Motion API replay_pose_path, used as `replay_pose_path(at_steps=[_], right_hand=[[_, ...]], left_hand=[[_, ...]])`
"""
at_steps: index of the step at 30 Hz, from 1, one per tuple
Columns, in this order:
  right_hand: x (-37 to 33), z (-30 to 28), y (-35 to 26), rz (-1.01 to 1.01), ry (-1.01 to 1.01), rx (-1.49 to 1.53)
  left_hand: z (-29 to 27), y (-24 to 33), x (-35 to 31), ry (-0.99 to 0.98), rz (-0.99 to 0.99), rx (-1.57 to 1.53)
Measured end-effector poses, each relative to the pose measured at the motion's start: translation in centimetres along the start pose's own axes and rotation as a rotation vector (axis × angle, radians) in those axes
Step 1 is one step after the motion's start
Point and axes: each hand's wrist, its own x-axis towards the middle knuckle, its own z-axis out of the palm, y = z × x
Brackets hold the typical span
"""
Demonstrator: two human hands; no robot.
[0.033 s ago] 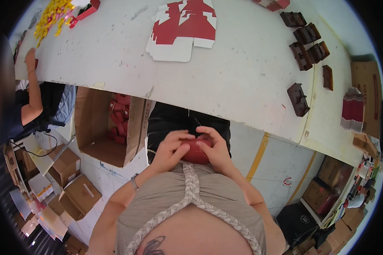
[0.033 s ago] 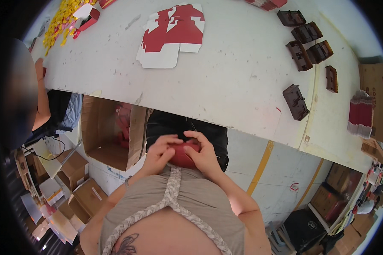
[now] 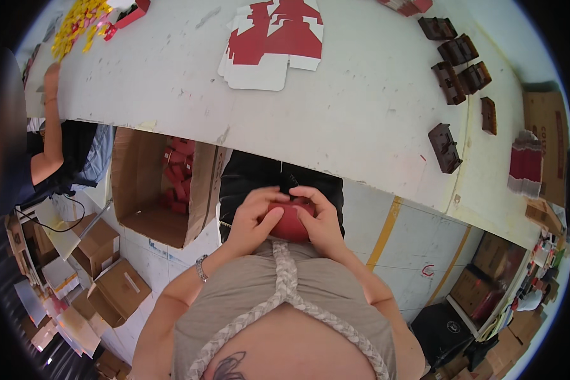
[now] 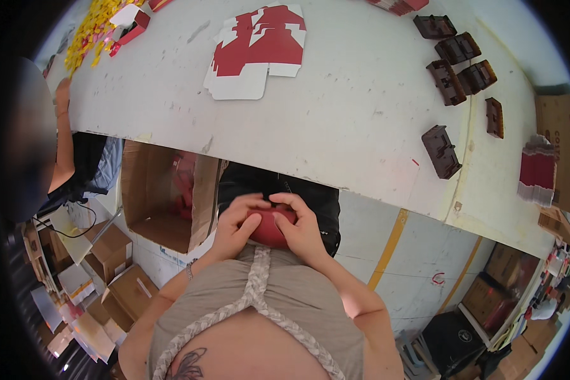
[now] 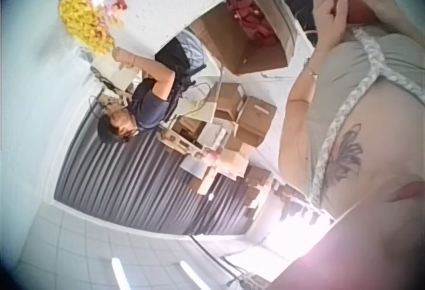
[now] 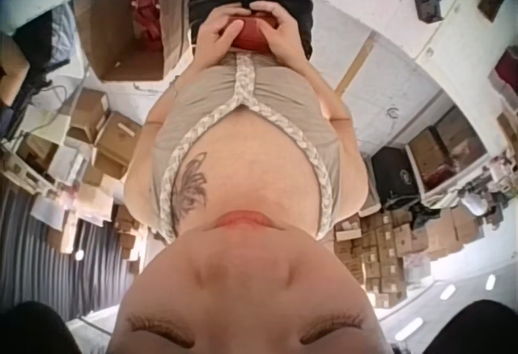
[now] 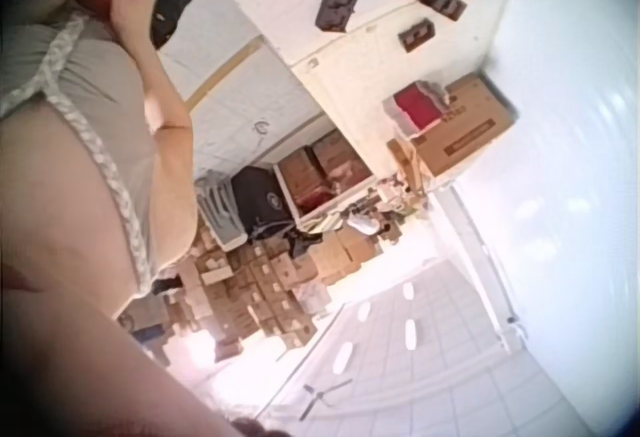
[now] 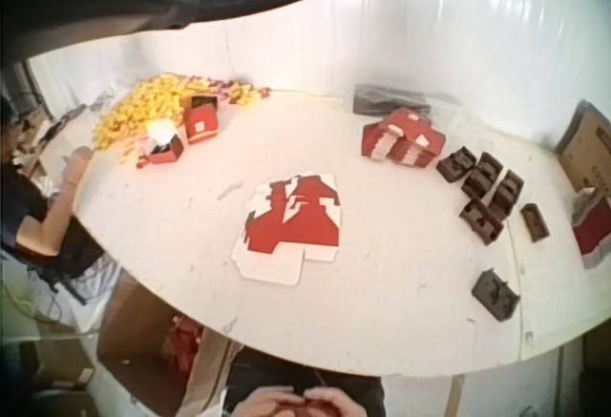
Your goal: The person folds red and white flat cardboard pieces into small boxes and inserts dark brown rectangular items into them. The person repeatedly picks up a flat piece, folds it into a box shape, places a brown item inside, and sets the completed box aside on the table.
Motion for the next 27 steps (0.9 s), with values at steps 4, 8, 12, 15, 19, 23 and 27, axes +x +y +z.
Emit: replay_pose_path(at_steps=[4, 8, 12, 15, 19, 23, 27], right_hand=[[1.2, 1.6, -4.4, -0.389, 0.154, -0.076], [1.4, 1.2, -8.7, -0.681, 0.325, -0.01], [1.1, 1.3, -9.4, -1.087, 0.185, -0.246], [0.1, 1.4, -8.7, -1.011, -0.006, -0.399], [0.1, 0.7, -8.5, -0.514, -0.237, -0.128], [0.8, 0.1, -8.4, -0.386, -0.415, -0.039], [-0.1, 0.6, -9.4, -0.285, -0.365, 0.051]], left_hand=[[0.2, 3.3, 3.5, 0.343, 0.285, -0.051], [-1.8, 6.3, 5.7, 0.189, 0.817, 0.388], [-4.8, 7.6, 9.0, 0.306, 0.825, 0.316], [-5.2, 10.0, 9.2, 0.335, 0.74, -0.014], [-3.6, 10.5, 7.4, 0.146, 0.8, 0.03], [-3.3, 11.8, 6.4, 0.129, 0.789, 0.298], [-2.7, 11.2, 6.0, 0.183, 0.782, 0.313]])
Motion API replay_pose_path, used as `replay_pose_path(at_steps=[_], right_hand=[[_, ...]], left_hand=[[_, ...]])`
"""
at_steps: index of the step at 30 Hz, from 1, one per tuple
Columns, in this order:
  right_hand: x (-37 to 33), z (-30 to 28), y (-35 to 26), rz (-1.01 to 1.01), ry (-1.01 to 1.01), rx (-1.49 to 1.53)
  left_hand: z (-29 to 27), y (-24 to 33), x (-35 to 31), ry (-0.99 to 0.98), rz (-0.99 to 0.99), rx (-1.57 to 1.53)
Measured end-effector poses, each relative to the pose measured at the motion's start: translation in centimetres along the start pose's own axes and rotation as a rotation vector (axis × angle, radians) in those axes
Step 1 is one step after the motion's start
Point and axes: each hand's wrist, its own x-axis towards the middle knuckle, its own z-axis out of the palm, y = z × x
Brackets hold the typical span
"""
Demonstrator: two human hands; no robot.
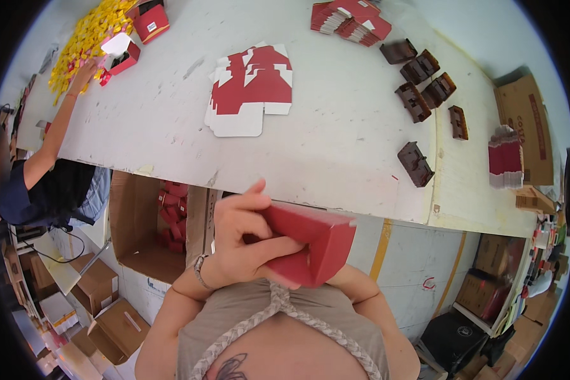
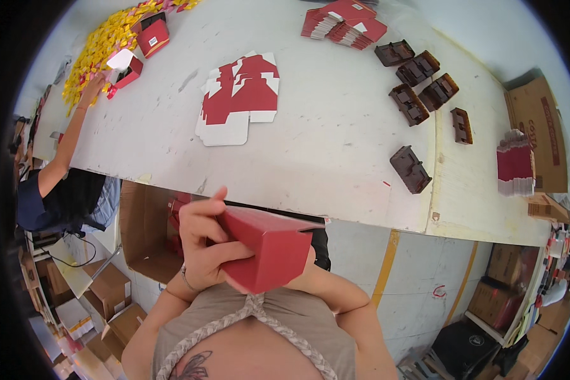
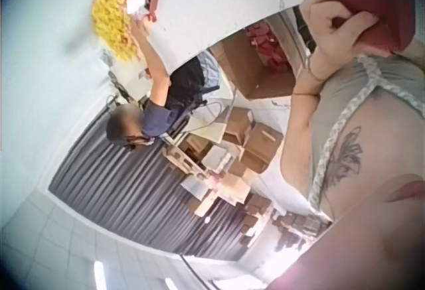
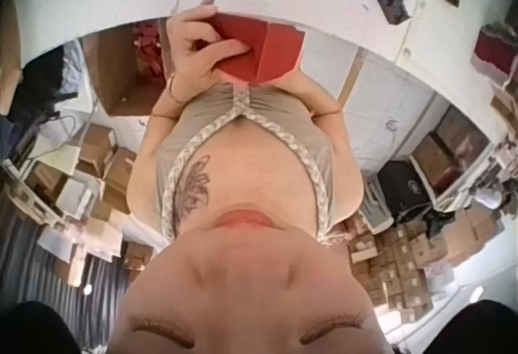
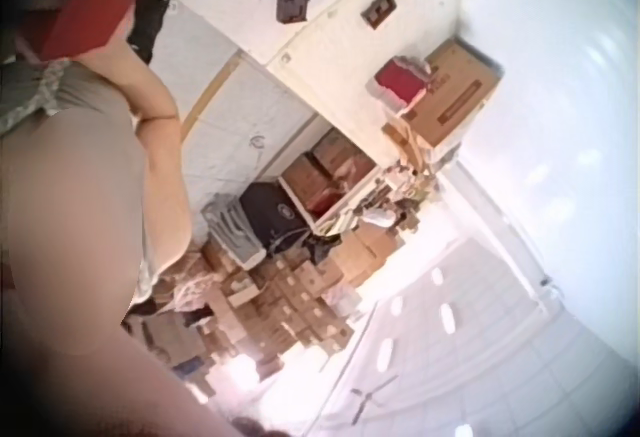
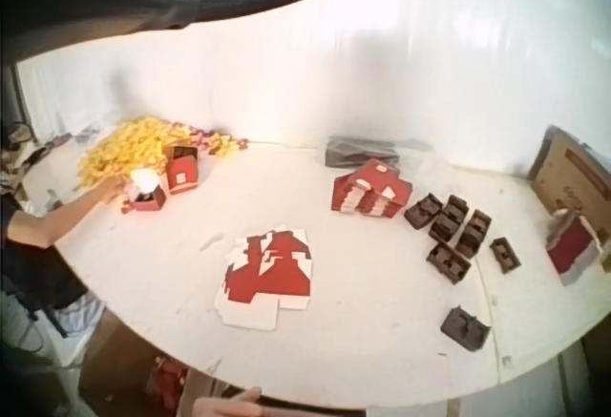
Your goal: The person folds red and white flat cardboard pieces into small boxes and inserts dark brown rectangular items into them. The person repeatedly picks up a flat piece, folds it into a box shape, places a brown item inside, and sets the completed box aside on the table.
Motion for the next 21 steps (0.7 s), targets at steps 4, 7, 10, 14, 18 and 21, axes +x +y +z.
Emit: replay_pose_path(at_steps=[4, 7, 10, 14, 18, 21], right_hand=[[-0.2, 0.1, 0.9, -0.151, 0.352, -0.589], [0.7, 0.1, 0.4, -0.306, 0.395, -0.37], [1.4, 0.1, 0.3, -0.232, 0.487, -0.336], [3.1, -0.9, -0.5, -0.1, 0.52, -0.219], [3.5, -1.0, -0.4, -0.165, 0.563, -0.306], [2.5, -0.9, -0.8, -0.238, 0.438, -0.717]], left_hand=[[1.4, -0.9, -2.0, 0.09, -0.104, -0.002], [1.7, -1.4, -2.3, 0.108, -0.09, 0.04], [3.3, -1.4, -2.0, 0.216, -0.14, -0.105], [2.1, -0.9, -0.3, -0.152, -0.252, 0.023], [2.9, -1.0, -0.9, -0.204, -0.335, -0.15], [3.4, -1.8, -1.0, -0.098, -0.506, -0.511]])
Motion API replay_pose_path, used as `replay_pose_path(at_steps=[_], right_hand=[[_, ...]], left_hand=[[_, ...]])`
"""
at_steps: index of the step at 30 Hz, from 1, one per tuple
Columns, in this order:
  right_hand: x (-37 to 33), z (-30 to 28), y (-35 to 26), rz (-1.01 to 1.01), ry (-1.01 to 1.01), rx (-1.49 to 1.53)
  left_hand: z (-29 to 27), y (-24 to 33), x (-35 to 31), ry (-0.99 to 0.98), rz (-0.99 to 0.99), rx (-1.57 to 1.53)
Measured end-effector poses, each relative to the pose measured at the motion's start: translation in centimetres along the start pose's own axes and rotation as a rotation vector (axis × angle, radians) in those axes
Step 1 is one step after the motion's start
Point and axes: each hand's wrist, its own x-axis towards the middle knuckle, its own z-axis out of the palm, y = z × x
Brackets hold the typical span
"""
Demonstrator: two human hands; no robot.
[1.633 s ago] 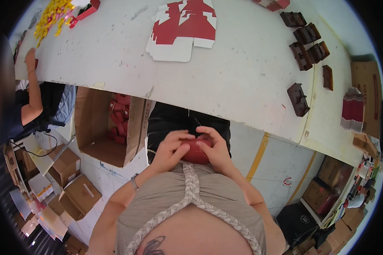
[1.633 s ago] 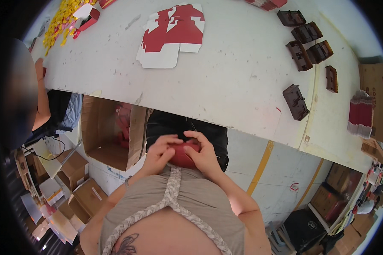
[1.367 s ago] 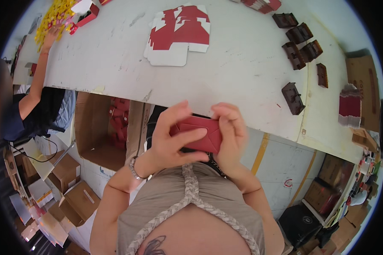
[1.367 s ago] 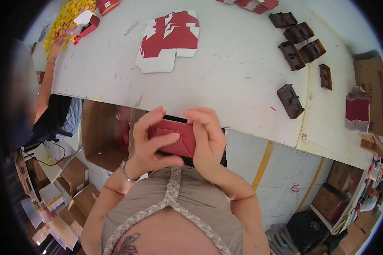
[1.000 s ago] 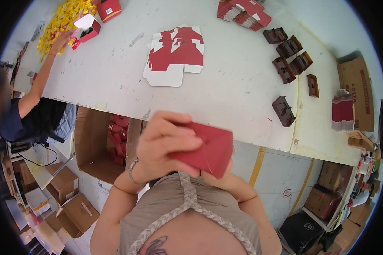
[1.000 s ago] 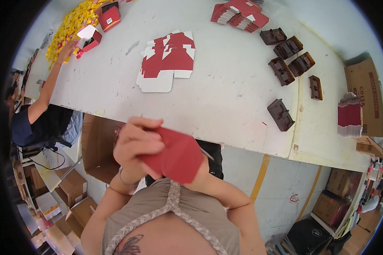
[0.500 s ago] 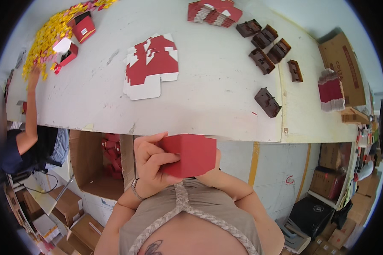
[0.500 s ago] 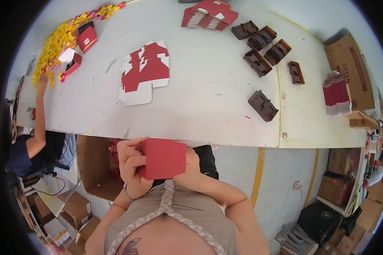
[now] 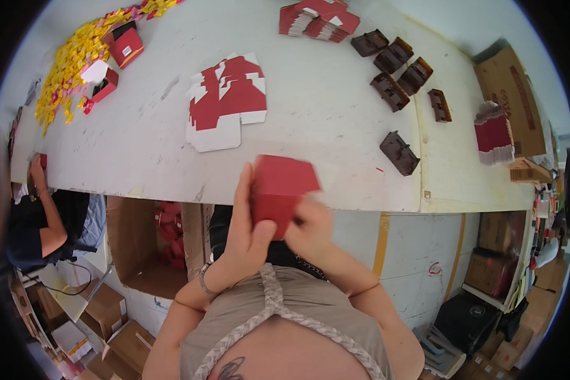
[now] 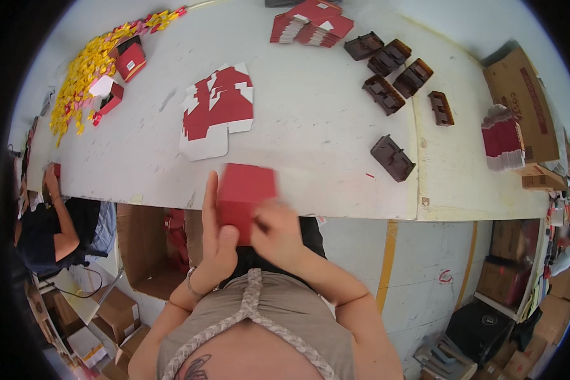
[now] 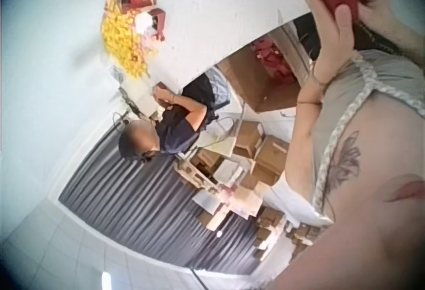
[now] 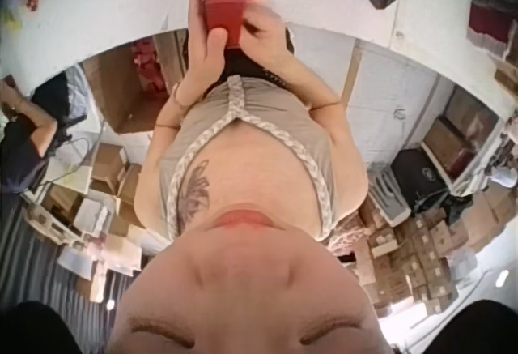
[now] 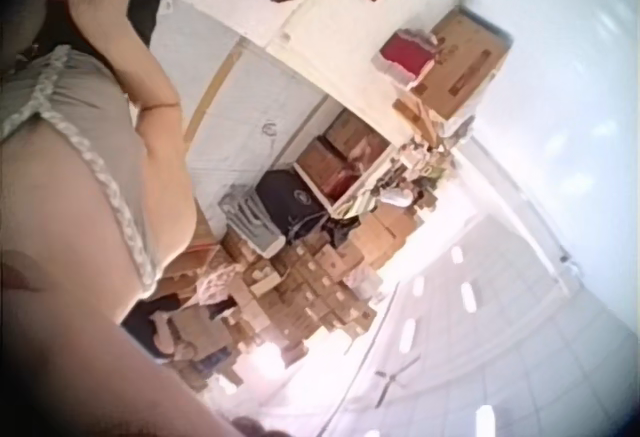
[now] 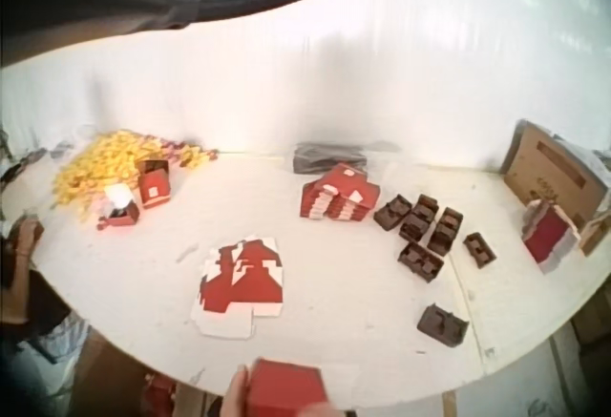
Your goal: The person folds red and white flat cardboard pieces into small boxes and inserts dark brown rectangular items into them. The person repeatedly picks up a flat piece, folds it into a box shape, places a brown item inside, and sets the completed box aside on the table.
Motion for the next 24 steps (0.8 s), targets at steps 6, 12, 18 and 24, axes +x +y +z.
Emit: replay_pose_path(at_steps=[6, 12, 18, 24], right_hand=[[-1.2, -1.5, 0.4, -0.379, -0.134, -0.129], [1.9, -11.0, 3.0, -0.369, 0.031, -0.698], [0.5, -18.0, 11.5, 0.015, 0.132, -0.888], [3.3, -6.1, 0.7, -0.568, 0.101, -1.349]], left_hand=[[-2.2, 0.5, 2.6, -0.122, -0.122, -0.394], [-4.2, -4.7, 6.6, -0.22, -0.023, 0.387], [-4.0, -7.9, 6.8, -0.084, -0.019, 0.521], [-3.0, -8.0, 6.9, -0.005, 0.11, 0.61]])
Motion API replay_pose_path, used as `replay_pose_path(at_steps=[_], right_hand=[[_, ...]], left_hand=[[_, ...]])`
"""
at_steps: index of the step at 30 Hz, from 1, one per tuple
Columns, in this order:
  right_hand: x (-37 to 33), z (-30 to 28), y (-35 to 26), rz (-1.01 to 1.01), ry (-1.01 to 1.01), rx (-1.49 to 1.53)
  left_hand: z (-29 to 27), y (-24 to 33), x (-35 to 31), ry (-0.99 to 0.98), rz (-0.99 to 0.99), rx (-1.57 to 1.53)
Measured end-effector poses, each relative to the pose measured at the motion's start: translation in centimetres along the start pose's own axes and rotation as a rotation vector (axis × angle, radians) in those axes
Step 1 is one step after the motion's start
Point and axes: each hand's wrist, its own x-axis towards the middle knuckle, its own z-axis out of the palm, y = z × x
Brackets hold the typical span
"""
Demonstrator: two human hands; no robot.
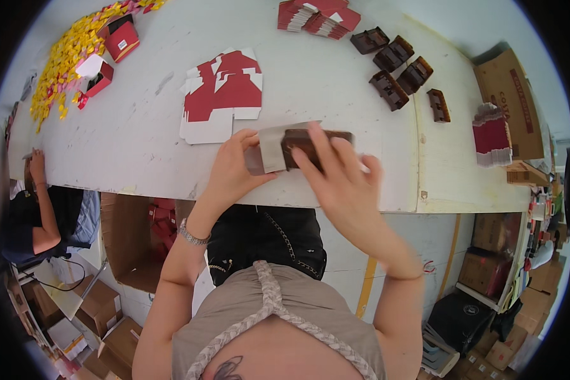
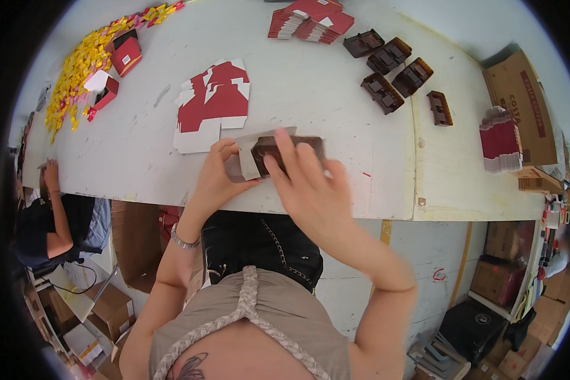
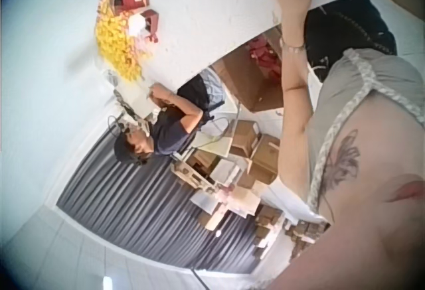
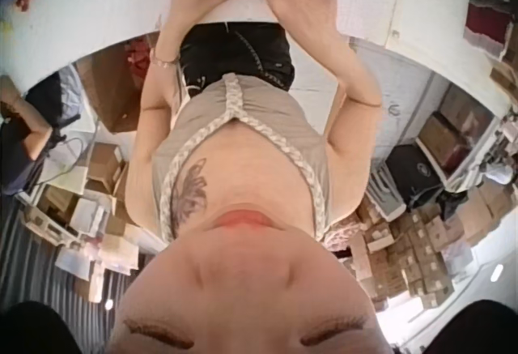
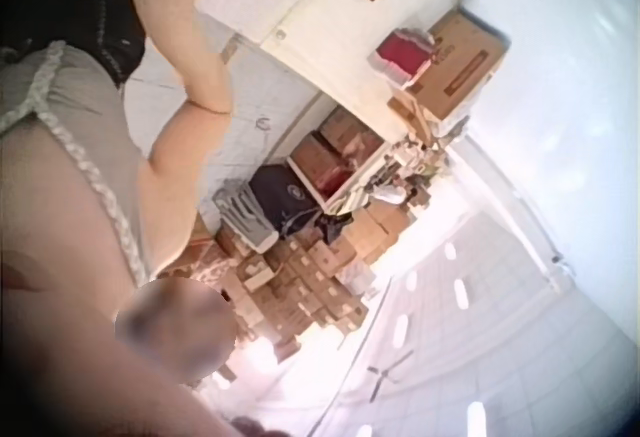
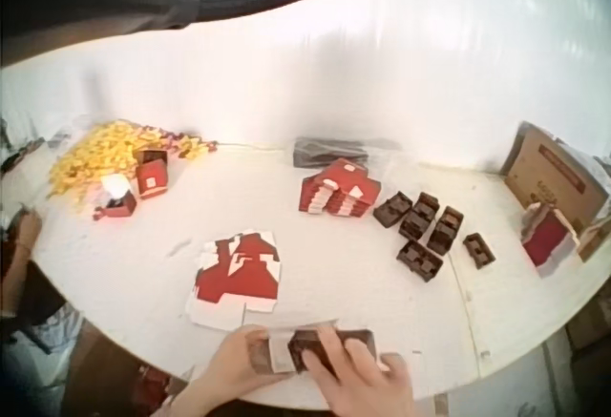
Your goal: The person folds red and white flat cardboard pieces into small boxes and inserts dark brown rectangular items into them. The person repeatedly picks up a flat piece, folds it into a box shape, places a brown item inside, and sets the completed box aside on the table.
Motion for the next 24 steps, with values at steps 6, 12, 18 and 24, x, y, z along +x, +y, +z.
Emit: replay_pose_path(at_steps=[6, 12, 18, 24], right_hand=[[2.2, 4.3, -1.8, -0.304, -0.097, 0.137], [2.1, 5.5, 1.1, -0.38, -0.071, 0.413], [3.4, 6.0, 4.3, -0.43, 0.079, 0.414], [2.2, 7.1, 4.2, -0.424, -0.204, 0.51]], left_hand=[[0.7, -0.2, -0.3, 0.062, -0.159, -0.103], [0.7, -0.6, -0.3, 0.099, -0.039, 0.05], [0.5, -0.7, -0.2, 0.064, -0.054, 0.003], [0.4, -1.0, 0.0, 0.057, -0.035, 0.054]])
